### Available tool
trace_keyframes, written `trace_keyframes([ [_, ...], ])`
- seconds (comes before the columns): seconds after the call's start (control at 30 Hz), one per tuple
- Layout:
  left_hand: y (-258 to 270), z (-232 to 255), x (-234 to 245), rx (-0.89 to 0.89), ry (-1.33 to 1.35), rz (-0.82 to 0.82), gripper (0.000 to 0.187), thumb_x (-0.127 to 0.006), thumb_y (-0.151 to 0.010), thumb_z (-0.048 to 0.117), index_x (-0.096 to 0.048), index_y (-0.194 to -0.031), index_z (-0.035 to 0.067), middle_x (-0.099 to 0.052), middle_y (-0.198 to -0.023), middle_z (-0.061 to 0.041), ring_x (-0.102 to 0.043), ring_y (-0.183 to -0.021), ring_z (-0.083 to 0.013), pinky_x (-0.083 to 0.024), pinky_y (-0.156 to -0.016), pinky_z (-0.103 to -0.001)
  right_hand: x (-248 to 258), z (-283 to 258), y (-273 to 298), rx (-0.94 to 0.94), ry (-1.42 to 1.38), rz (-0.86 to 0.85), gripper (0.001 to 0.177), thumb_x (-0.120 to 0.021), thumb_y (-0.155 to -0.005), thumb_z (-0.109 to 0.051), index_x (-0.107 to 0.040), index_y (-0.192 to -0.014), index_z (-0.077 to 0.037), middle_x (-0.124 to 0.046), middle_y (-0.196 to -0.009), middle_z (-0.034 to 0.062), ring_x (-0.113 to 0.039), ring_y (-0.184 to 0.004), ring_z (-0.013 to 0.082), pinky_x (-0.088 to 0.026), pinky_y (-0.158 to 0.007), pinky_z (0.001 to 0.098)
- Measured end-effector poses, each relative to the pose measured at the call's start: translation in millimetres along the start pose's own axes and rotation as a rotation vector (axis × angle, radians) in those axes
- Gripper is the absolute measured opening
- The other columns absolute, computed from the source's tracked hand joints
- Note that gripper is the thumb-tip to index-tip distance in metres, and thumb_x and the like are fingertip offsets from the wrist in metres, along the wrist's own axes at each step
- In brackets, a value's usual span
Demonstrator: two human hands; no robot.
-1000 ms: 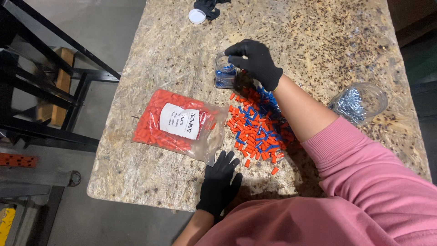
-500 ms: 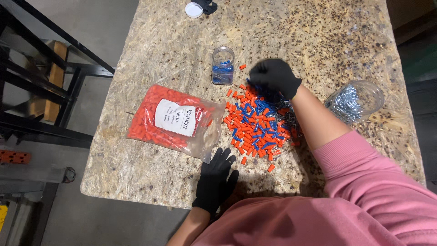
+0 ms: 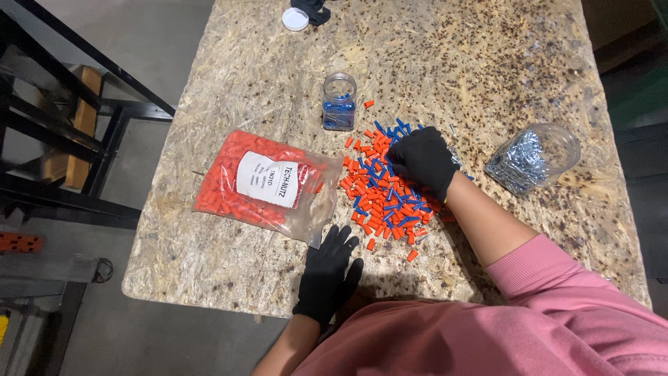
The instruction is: The person sorts small blue and orange plastic connectors and metal screws on a stone-patterned table, picking individual pieces from a pile and placing them into clear plastic containers.
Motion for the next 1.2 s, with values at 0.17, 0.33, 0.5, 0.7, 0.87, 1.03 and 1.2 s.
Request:
trace_keyframes([
  [0.17, 1, 0, -1, -0.001, 0.025, 0.019, 0.033, -0.061, -0.101, 0.028, -0.065, -0.13, 0.011, -0.061, -0.146, -0.014, -0.051, -0.143, -0.0356, -0.035, -0.117, -0.051, 14, -5, 3, -0.02, -0.078, 0.05, 0.027, -0.064, -0.072, -0.017, -0.044, -0.053, -0.018, -0.042, -0.05, 0.0041, -0.043, -0.048, 0.0209, -0.036, -0.056, 0.0404],
  [0.33, 6, -6, -11, 0.026, 0.006, -0.041, 0.039, -0.063, -0.098, 0.029, -0.063, -0.134, 0.012, -0.058, -0.15, -0.014, -0.048, -0.145, -0.0358, -0.033, -0.118, -0.052, 7, 4, 6, -0.082, -0.089, -0.059, 0.023, -0.061, -0.073, -0.029, -0.045, -0.059, -0.021, -0.044, -0.053, 0.0038, -0.046, -0.049, 0.0251, -0.034, -0.056, 0.0441],
  [0.5, 3, -5, -9, 0.07, 0.003, -0.081, 0.039, -0.062, -0.098, 0.03, -0.064, -0.132, 0.013, -0.058, -0.151, -0.012, -0.046, -0.146, -0.0333, -0.034, -0.115, -0.052, -12, 22, 16, -0.185, -0.232, -0.037, 0.003, -0.068, -0.075, -0.027, -0.067, -0.072, -0.028, -0.065, -0.062, -0.0076, -0.064, -0.061, 0.0144, -0.048, -0.068, 0.0376],
  [0.7, 5, -7, -11, 0.067, 0.005, -0.08, 0.04, -0.062, -0.098, 0.031, -0.064, -0.133, 0.013, -0.058, -0.151, -0.013, -0.046, -0.146, -0.0342, -0.034, -0.116, -0.052, -26, 42, 20, -0.182, -0.173, -0.066, 0.029, -0.074, -0.082, -0.033, -0.083, -0.109, -0.031, -0.081, -0.09, -0.0068, -0.076, -0.086, 0.0177, -0.055, -0.083, 0.0374],
  [0.87, 4, -3, -7, 0.014, -0.008, -0.017, 0.039, -0.063, -0.099, 0.028, -0.063, -0.134, 0.011, -0.059, -0.149, -0.014, -0.049, -0.144, -0.035, -0.035, -0.118, -0.053, -10, 22, 8, 0.075, -0.106, 0.009, 0.019, -0.085, -0.081, -0.024, -0.085, -0.1, -0.024, -0.08, -0.09, -0.0043, -0.076, -0.084, 0.0211, -0.056, -0.077, 0.0398],
  [1.03, 5, -4, -8, 0.006, -0.03, -0.021, 0.039, -0.063, -0.099, 0.03, -0.063, -0.133, 0.011, -0.058, -0.15, -0.014, -0.048, -0.145, -0.0346, -0.034, -0.117, -0.052, -21, 27, 11, 0.005, -0.087, 0.006, 0.013, -0.085, -0.075, -0.028, -0.085, -0.087, -0.022, -0.08, -0.083, -0.0042, -0.076, -0.079, 0.0212, -0.056, -0.078, 0.0394],
  [1.2, 5, -5, -9, 0.026, -0.01, -0.03, 0.039, -0.064, -0.098, 0.029, -0.064, -0.133, 0.012, -0.058, -0.15, -0.012, -0.048, -0.145, -0.0328, -0.034, -0.116, -0.05, -28, 29, 20, -0.175, -0.039, -0.018, 0.028, -0.075, -0.076, -0.034, -0.081, -0.103, -0.026, -0.076, -0.077, -0.0057, -0.074, -0.073, 0.0232, -0.052, -0.07, 0.0411],
])
Point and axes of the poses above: each hand's wrist, its own y-axis away from the middle knuckle, its own x-axis out of the back of the hand, z = x × y, the point moved 3 cm from there along -y, towards the middle knuckle
